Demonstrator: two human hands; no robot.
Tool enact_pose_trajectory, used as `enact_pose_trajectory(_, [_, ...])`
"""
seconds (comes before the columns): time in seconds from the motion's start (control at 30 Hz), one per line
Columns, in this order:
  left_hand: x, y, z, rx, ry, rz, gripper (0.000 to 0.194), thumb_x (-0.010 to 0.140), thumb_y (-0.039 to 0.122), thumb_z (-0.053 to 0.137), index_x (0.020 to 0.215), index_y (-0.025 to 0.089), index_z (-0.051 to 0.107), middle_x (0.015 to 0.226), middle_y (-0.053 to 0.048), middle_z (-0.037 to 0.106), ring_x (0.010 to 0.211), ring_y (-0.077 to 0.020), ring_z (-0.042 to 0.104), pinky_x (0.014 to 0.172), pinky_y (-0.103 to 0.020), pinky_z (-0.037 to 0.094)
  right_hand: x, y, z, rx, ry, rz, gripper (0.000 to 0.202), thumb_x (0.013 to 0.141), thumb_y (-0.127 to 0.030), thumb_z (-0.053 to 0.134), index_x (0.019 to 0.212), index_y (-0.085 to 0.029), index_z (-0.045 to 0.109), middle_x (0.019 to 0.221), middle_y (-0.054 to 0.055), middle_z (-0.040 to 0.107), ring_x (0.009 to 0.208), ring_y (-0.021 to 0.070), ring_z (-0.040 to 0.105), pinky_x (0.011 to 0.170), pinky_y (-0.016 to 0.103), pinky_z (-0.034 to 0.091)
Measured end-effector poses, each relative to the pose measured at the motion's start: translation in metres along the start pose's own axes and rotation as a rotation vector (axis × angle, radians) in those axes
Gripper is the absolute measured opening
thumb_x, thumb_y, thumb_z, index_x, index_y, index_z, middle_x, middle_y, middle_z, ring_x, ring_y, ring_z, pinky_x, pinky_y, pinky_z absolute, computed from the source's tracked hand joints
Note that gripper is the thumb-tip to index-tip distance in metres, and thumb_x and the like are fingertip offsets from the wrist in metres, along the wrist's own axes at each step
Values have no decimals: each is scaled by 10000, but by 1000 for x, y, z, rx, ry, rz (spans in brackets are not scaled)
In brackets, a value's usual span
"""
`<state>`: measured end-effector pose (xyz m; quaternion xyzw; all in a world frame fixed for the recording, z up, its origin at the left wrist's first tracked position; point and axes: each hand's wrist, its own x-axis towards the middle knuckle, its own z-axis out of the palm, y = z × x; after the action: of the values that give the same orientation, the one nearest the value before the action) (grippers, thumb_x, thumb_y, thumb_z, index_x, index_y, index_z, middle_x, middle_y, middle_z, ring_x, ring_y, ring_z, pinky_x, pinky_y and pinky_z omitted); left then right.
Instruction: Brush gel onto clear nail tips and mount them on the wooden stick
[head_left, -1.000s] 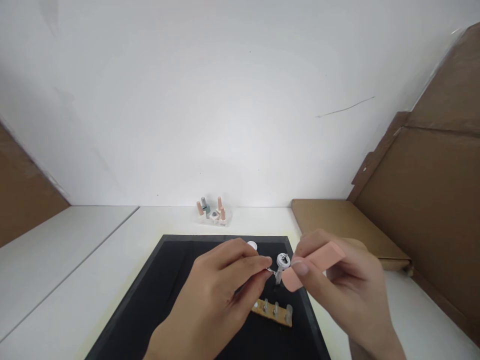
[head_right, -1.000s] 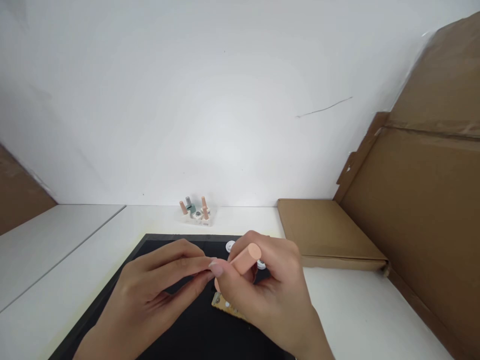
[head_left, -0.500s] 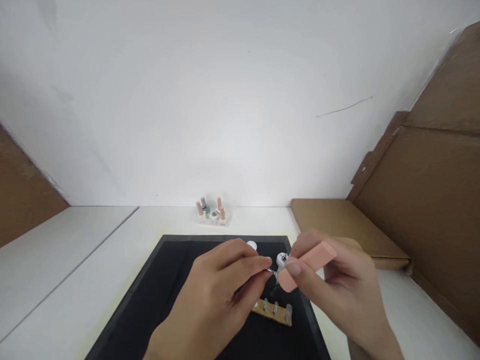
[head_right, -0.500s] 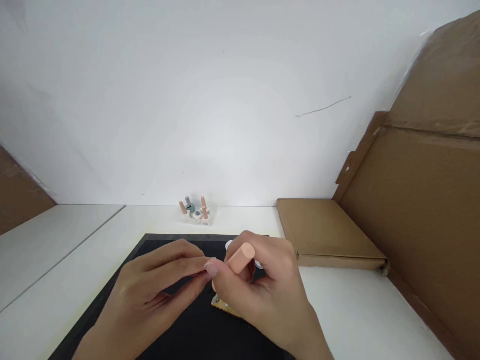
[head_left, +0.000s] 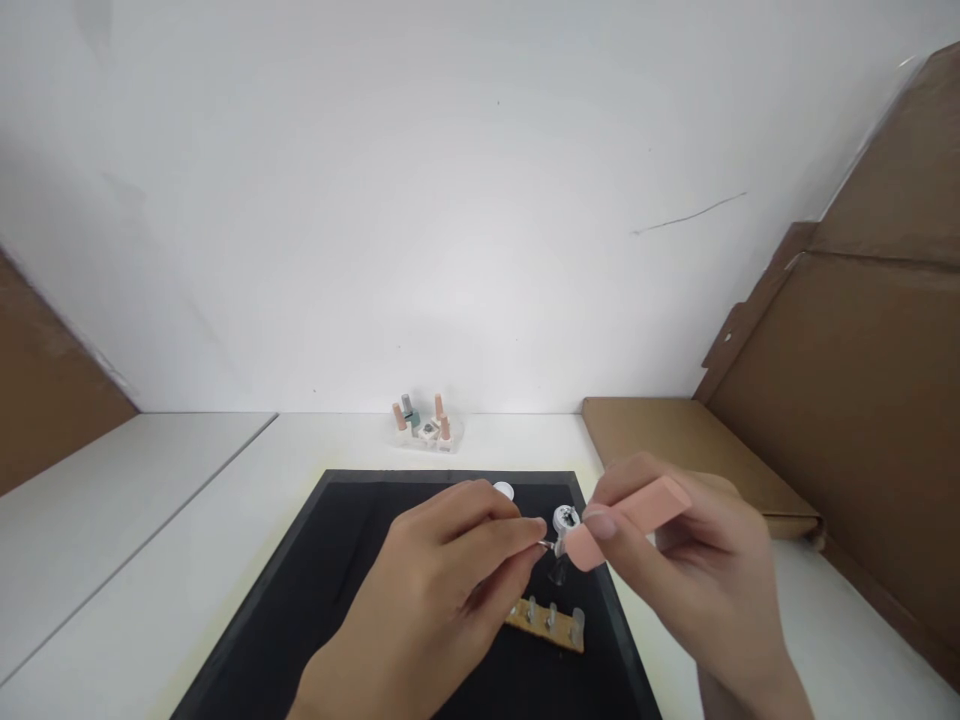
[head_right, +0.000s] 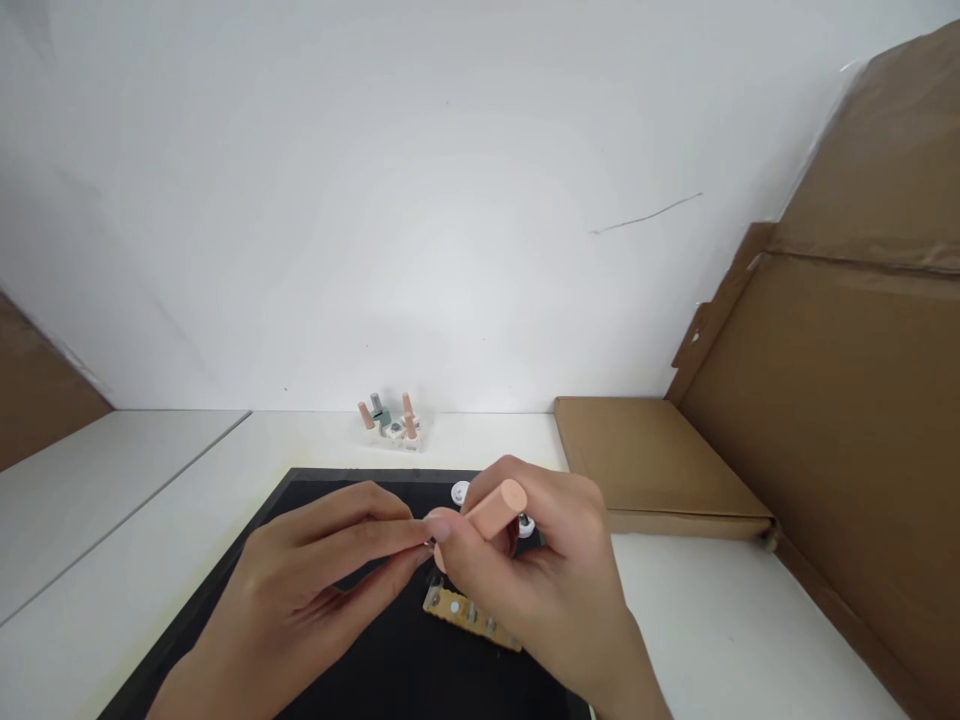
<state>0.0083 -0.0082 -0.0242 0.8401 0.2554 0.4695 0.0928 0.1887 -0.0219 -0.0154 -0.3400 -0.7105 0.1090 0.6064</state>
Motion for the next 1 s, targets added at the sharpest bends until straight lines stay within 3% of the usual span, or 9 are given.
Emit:
enact_pose_trajectory(0.17, [-1, 0, -1, -1, -7, 8, 180, 844, -13, 638, 863, 102, 776, 747, -37, 675, 574, -80, 588, 507, -137, 467, 0, 1, 1, 21, 6, -19, 343, 889, -162, 656, 592, -192, 486, 548, -100, 612, 447, 14, 511, 445, 107, 414])
enact_pose_trajectory(1.0, [-5, -4, -2, 3, -8, 34, 161, 836, -14, 651, 849, 88, 774, 744, -47, 691, 578, -85, 600, 505, -138, 483, -3, 10, 2, -13, 115, -15, 239, 889, -139, 660, 674, -217, 590, 585, -100, 661, 495, 35, 568, 479, 136, 427])
